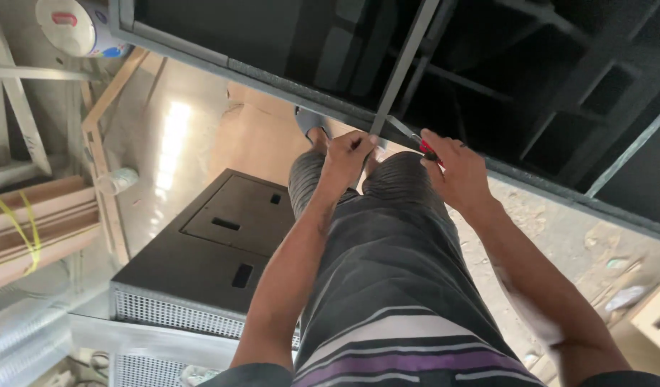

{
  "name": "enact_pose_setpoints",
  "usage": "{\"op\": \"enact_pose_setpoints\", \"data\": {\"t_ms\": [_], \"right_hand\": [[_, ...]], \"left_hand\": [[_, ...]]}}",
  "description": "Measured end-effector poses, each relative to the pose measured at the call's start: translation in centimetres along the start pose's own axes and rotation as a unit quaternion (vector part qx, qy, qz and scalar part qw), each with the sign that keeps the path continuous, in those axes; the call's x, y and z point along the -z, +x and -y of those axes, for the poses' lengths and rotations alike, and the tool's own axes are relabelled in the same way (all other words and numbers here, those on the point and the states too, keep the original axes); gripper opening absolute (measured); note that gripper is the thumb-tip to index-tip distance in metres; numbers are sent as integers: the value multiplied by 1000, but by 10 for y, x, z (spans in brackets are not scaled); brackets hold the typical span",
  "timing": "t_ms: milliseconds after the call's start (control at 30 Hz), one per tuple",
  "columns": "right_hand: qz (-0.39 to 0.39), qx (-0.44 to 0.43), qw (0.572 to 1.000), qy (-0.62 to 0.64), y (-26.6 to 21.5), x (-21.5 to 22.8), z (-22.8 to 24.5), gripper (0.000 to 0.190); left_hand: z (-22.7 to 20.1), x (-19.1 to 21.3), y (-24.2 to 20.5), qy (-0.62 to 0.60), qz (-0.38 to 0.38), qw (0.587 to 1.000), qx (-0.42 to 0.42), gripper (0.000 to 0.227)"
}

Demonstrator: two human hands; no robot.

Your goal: Applying adhesive sealing gaskets and foam trim to the edges and internal partitions of a speaker cabinet using a utility knife.

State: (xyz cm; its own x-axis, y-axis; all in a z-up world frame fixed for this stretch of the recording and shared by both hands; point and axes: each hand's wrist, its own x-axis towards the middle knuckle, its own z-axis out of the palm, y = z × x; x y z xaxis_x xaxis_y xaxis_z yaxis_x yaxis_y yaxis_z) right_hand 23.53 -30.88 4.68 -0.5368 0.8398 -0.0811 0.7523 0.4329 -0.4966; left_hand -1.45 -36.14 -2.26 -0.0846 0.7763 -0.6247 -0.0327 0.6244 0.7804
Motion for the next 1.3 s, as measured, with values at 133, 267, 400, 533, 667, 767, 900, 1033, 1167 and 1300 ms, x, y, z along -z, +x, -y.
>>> {"op": "enact_pose_setpoints", "data": {"t_ms": [133,267,400,533,667,767,900,1033,1167,1300], "right_hand": [[4,81,992,-102,12,5,-1,41],[-34,138,984,-112,13,-6,-15,46],[-32,152,982,-109,19,-7,-17,48],[-17,157,983,-94,22,-5,-17,47],[-12,154,983,-101,20,-6,-22,47],[-12,159,982,-96,20,-8,-24,47],[-2,159,984,-87,19,-11,-31,48],[-1,161,983,-83,19,-13,-35,46],[3,162,982,-97,20,-11,-31,49],[-5,170,981,-89,23,-12,-29,47]], "left_hand": [[-13,1,-5,0,-11,999,30,24],[-10,-3,-6,19,-21,998,56,20],[-6,-3,0,28,-20,998,62,18],[-3,-3,-2,1,-24,999,39,15],[-7,-3,-4,-29,-23,999,21,18],[-7,-2,-4,-29,-23,999,21,17],[-4,-3,-1,-21,-20,999,27,16],[-6,-4,-2,-21,-25,999,33,16],[-6,-3,-3,-31,-22,999,28,16],[-7,-3,-3,-34,-20,999,19,17]]}}
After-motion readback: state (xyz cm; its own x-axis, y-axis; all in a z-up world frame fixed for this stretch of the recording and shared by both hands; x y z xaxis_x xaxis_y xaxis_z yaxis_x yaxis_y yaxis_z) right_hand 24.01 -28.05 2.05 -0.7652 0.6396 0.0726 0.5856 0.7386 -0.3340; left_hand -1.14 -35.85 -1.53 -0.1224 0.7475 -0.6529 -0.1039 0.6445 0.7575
